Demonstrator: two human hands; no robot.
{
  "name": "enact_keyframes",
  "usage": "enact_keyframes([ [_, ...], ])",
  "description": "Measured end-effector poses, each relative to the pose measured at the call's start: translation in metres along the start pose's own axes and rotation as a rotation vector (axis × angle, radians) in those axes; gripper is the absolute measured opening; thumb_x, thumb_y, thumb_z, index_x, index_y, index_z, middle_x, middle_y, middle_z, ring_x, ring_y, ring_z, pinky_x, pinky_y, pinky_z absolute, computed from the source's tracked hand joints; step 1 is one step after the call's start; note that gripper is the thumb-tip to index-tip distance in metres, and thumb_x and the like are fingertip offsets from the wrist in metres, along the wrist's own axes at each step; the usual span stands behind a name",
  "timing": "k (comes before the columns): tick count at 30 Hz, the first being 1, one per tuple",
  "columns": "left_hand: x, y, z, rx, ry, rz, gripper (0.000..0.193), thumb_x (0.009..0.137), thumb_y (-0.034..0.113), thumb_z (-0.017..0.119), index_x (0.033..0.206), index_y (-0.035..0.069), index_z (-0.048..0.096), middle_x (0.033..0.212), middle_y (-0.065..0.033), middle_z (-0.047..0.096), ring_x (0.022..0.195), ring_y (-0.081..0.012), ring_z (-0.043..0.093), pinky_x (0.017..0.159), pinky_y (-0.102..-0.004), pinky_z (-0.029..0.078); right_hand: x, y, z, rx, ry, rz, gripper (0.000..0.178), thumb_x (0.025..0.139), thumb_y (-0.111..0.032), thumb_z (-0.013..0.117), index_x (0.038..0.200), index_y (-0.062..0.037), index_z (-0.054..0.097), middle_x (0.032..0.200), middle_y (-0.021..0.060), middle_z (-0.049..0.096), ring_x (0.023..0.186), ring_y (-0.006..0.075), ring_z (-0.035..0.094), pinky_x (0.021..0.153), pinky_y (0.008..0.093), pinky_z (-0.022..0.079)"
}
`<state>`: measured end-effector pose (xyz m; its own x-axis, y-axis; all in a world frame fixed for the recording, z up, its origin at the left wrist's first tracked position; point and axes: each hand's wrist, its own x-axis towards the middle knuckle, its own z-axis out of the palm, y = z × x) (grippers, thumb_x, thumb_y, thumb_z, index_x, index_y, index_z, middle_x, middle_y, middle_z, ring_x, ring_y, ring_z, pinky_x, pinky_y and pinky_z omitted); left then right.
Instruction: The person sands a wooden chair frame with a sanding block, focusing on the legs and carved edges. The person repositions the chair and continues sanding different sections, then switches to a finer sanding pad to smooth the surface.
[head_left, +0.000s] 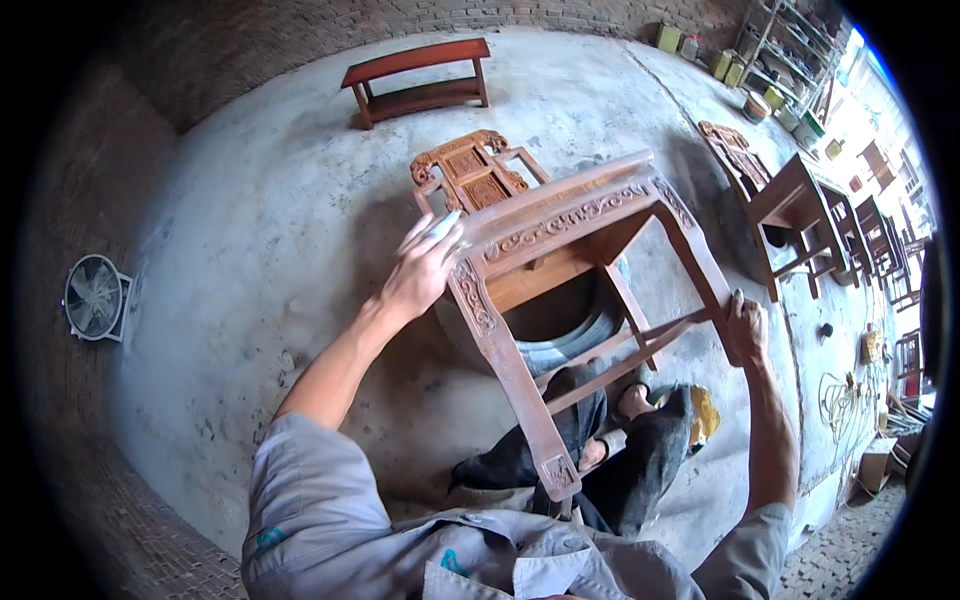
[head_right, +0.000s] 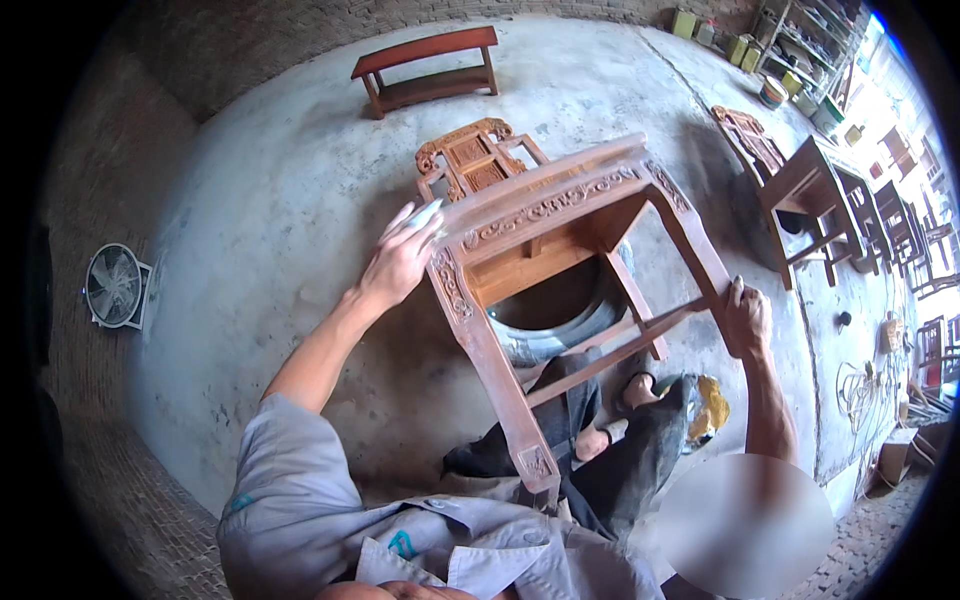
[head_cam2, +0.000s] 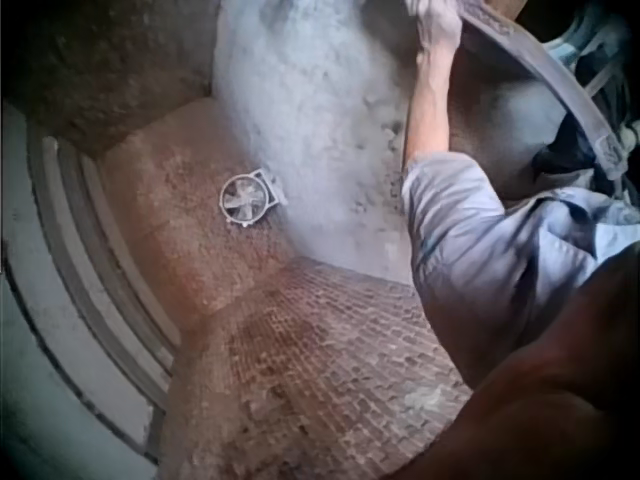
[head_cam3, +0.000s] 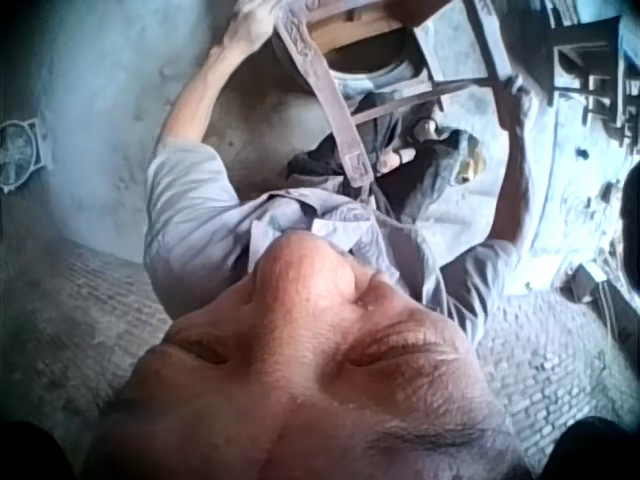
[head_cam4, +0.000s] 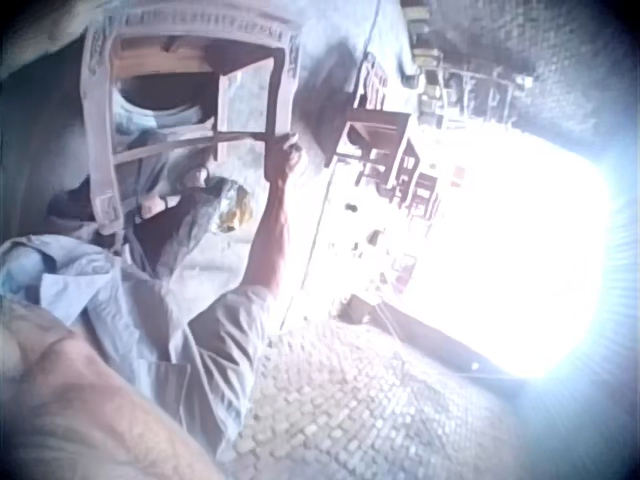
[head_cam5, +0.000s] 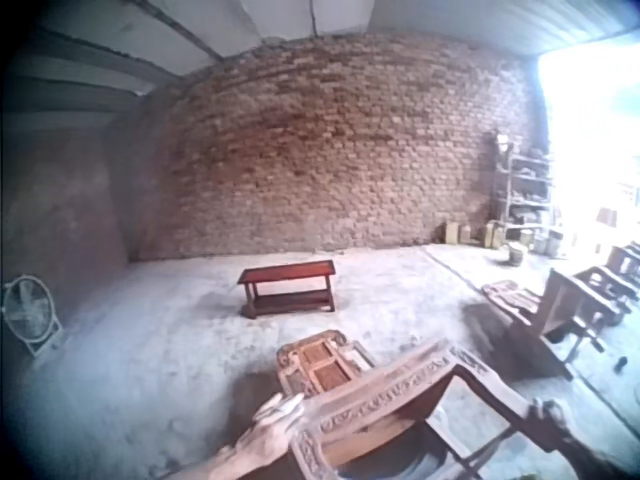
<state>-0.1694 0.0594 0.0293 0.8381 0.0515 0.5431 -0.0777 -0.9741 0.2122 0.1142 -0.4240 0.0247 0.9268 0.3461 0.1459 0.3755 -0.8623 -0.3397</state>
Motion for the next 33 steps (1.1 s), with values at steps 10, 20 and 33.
enact_keyframes([
  [10, 0.005, -0.004, 0.004, -0.037, 0.065, -0.026, 0.029, 0.092, 0.010, 0.064, 0.117, -0.004, 0.068, 0.122, -0.0231, 0.066, 0.116, -0.0322, 0.065, 0.111, -0.0502, 0.041, 0.002, 0.005, 0.003, -0.003, 0.010, 0.006, 0.053, 0.102, -0.032, 0.041, 0.073, 0.0033, 0.068, 0.073, 0.0270, 0.066, 0.068, 0.0442, 0.065, 0.070, 0.0513, 0.050],
  [20, 0.057, -0.045, 0.015, -0.572, -0.170, -0.769, 0.037, 0.080, 0.029, 0.085, 0.099, -0.001, 0.075, 0.084, -0.0033, 0.071, 0.075, -0.0103, 0.061, 0.070, -0.0310, 0.049, 0.011, 0.010, 0.012, -0.084, 0.008, -0.121, 0.047, 0.102, -0.027, 0.040, 0.076, 0.0034, 0.065, 0.080, 0.0267, 0.067, 0.072, 0.0436, 0.065, 0.071, 0.0511, 0.050],
  [33, 0.043, -0.026, -0.005, -0.764, -0.158, -1.001, 0.034, 0.077, 0.022, 0.085, 0.102, 0.000, 0.076, 0.095, -0.0033, 0.074, 0.084, -0.0116, 0.065, 0.078, -0.0286, 0.049, 0.007, 0.022, 0.017, -0.083, 0.107, -0.165, 0.049, 0.102, -0.028, 0.040, 0.072, 0.0037, 0.064, 0.074, 0.0263, 0.065, 0.067, 0.0435, 0.063, 0.069, 0.0513, 0.048],
])
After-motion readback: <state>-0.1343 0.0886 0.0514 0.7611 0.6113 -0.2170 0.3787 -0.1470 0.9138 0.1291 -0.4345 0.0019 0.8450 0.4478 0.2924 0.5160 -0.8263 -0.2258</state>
